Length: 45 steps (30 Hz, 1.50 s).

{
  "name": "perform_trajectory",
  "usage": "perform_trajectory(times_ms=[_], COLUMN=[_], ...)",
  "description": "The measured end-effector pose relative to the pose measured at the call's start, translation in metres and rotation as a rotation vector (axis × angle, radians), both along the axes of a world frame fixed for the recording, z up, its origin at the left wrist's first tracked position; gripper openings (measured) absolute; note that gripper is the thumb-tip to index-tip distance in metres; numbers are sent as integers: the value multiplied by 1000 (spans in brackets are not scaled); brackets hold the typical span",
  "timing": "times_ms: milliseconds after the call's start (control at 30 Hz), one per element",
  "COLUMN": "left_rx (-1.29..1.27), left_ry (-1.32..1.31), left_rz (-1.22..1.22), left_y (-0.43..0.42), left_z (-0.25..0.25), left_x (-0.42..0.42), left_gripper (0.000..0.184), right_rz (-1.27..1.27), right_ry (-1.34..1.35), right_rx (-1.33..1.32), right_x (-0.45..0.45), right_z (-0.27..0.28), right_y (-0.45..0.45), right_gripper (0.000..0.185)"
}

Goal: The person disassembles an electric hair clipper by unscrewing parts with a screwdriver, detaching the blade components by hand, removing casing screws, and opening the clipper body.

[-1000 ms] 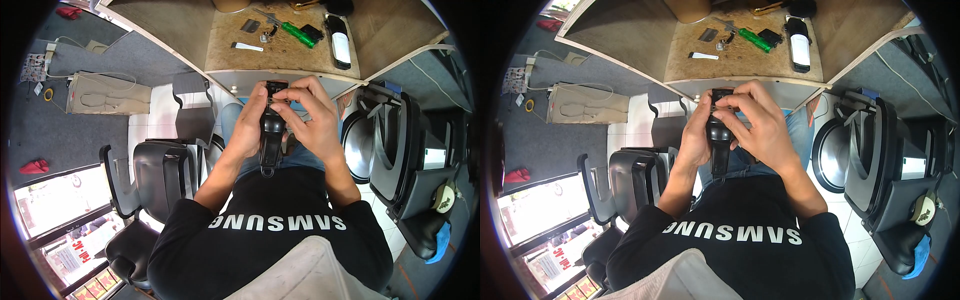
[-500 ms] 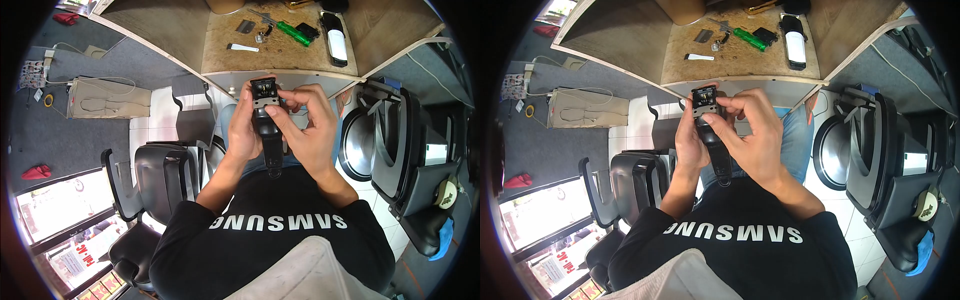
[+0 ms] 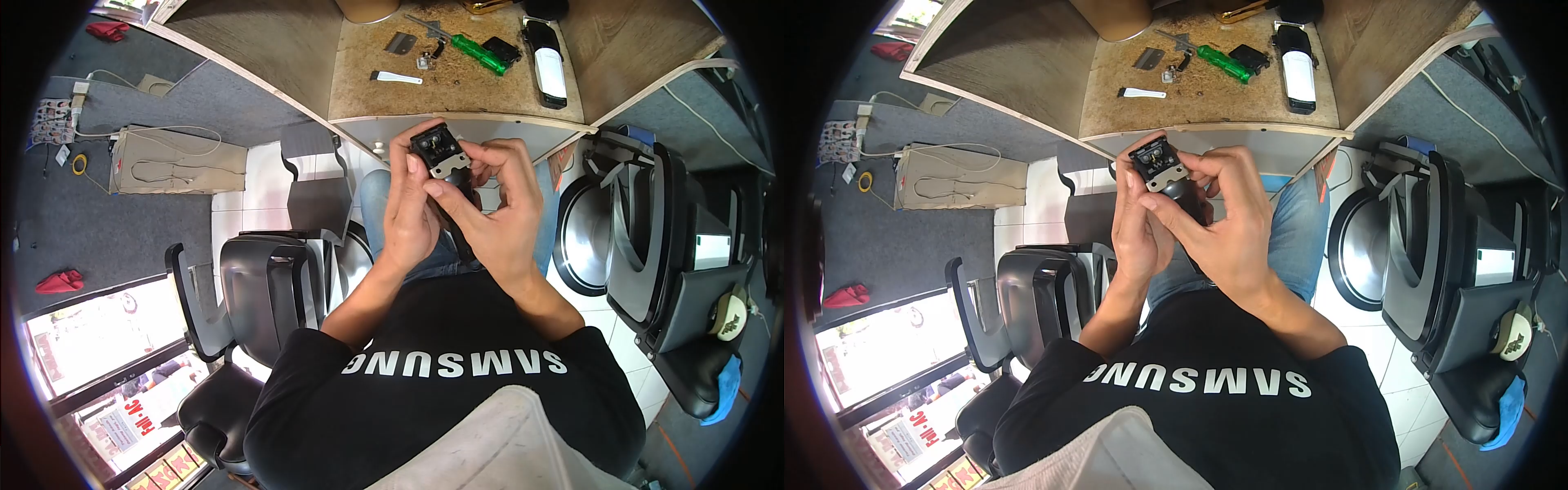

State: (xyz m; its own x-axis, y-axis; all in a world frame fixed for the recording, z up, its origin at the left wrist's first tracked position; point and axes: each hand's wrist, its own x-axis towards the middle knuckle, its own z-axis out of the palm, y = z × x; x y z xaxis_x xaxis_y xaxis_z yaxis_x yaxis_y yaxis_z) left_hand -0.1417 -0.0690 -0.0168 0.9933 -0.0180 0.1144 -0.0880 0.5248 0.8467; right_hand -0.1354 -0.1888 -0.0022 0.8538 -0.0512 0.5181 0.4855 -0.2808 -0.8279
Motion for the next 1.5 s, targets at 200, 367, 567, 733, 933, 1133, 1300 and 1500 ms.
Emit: perform_trajectory(times_ms=[200, 367, 567, 733, 933, 1133, 1300, 1500], left_rx=[-15, 4, 138, 192, 214, 198, 205, 275], left_ry=[1, -6, -50, -75, -73, -59, -68, -95], left_rz=[-22, 12, 79, 113, 130, 118, 108, 111], left_y=[2, -1, -1, 2, 2, 1, 2, 5], left_z=[-2, -1, -1, -3, -7, -7, -9, -8], left_x=[-2, -3, -3, -3, -1, -2, -3, -1], left_gripper=[49, 51, 50, 47, 45, 45, 45, 47], right_rz=[-39, -81, -101, -91, -101, -101, -88, -62], right_ry=[-27, -68, -114, -124, -128, -138, -131, -81], right_rx=[-16, -75, -61, -41, -37, -41, -35, -33], right_x=[-1, -3, 0, 2, 2, 3, 3, 4], right_z=[1, -3, -9, -10, -13, -14, -14, -11], right_y=[2, 2, 5, 6, 7, 7, 6, 4], right_gripper=[45, 45, 47, 48, 46, 46, 46, 45])
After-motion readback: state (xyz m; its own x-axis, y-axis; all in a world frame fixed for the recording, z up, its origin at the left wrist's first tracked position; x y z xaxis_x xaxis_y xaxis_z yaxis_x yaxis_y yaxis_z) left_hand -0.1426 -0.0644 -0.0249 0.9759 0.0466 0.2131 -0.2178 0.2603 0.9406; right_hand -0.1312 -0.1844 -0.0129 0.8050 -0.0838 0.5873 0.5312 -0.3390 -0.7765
